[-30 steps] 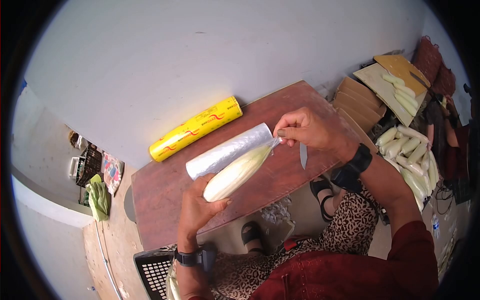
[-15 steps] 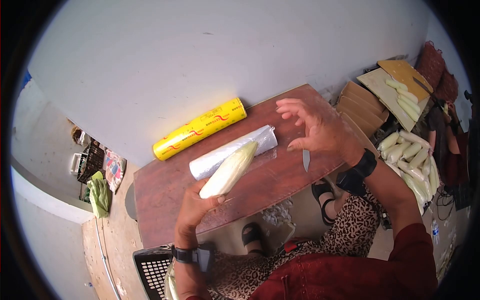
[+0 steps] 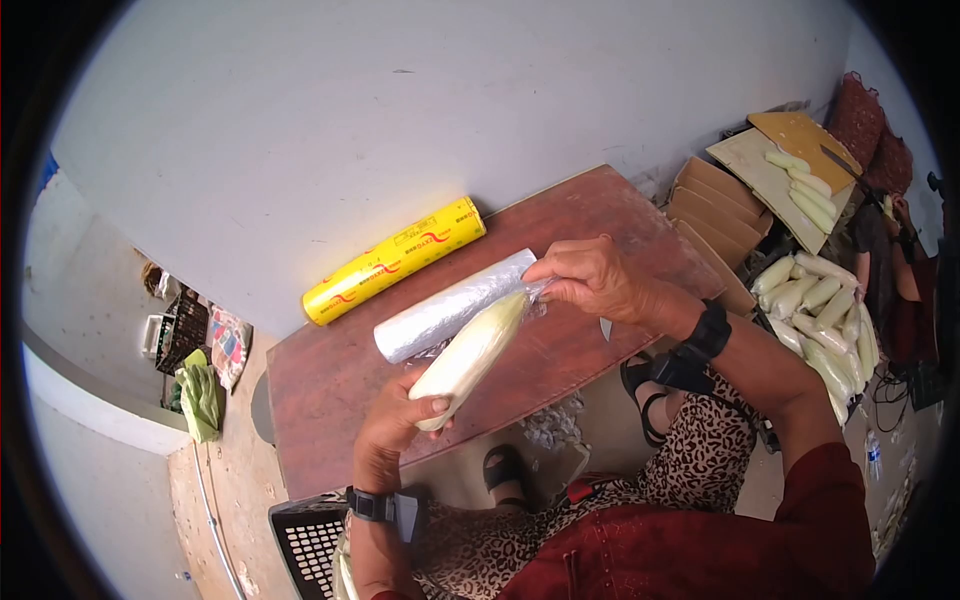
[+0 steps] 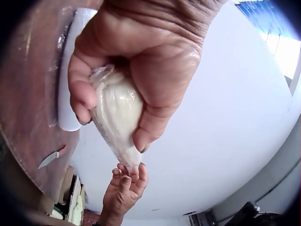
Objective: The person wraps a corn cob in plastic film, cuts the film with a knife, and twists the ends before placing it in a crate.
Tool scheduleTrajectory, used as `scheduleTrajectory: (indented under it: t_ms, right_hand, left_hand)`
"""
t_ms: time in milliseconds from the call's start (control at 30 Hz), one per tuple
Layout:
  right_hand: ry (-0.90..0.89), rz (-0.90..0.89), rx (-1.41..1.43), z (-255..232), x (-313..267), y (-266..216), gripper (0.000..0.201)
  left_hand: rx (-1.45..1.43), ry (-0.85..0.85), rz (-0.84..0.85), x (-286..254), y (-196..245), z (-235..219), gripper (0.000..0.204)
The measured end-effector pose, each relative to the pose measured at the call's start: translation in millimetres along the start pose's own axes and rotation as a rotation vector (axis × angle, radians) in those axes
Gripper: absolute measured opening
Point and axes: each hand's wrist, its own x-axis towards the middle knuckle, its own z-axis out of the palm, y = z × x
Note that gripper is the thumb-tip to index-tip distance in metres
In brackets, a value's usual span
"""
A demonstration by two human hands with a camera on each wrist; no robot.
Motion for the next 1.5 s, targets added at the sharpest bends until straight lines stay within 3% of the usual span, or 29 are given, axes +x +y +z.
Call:
scheduleTrajectory:
  t_ms: [200,267,367,500,600,700,800,900,1033,1233,1367,1500]
  right_hand:
    - [0.017,0.087,-0.007,3.3,-1.3,9.2,0.01]
    - [0.047,0.161,0.01,6.3,-1.6,8.7,0.012]
    - [0.014,0.498,0.354,7.3,-1.2,8.0,0.017]
    - [0.121,0.593,0.616,10.3,3.9,14.5,0.022]
    - [0.233,0.646,0.828,11.9,8.4,14.5,0.025]
    - [0.273,0.69,0.882,10.9,10.5,17.9,0.026]
    - [0.296,0.696,0.891,9.9,11.7,20.4,0.026]
    - [0.312,0.675,0.905,8.6,10.7,25.1,0.025]
    - [0.305,0.687,0.91,11.3,11.7,24.3,0.026]
    - [0.286,0.724,0.865,18.6,11.8,27.5,0.026]
    - [0.28,0.711,0.868,15.1,11.0,28.2,0.025]
    - [0.244,0.715,0.748,11.3,12.0,25.2,0.023]
  left_hand:
    - [0.058,0.005,0.001,2.4,-0.9,2.1,0.051]
    - [0.193,0.096,0.132,2.4,1.7,13.1,0.054]
    - [0.415,0.222,0.39,9.1,-2.1,26.0,0.061]
    - [0.822,0.371,0.725,14.8,1.2,33.1,0.071]
    - [0.765,0.354,0.636,15.5,1.9,37.5,0.084]
    - [0.325,0.296,0.512,20.4,0.3,42.3,0.083]
    - [0.121,0.278,0.528,26.3,-3.9,43.4,0.068]
    - [-0.471,0.244,0.391,37.2,-8.2,38.2,0.052]
    - [-0.659,0.298,0.181,46.3,-11.1,45.5,0.052]
    - [-0.712,0.169,-0.12,49.4,-12.8,62.3,0.05]
    - [-0.643,0.061,-0.061,53.8,-18.4,52.4,0.049]
    - [-0.454,0.26,0.089,54.4,-15.9,46.5,0.038]
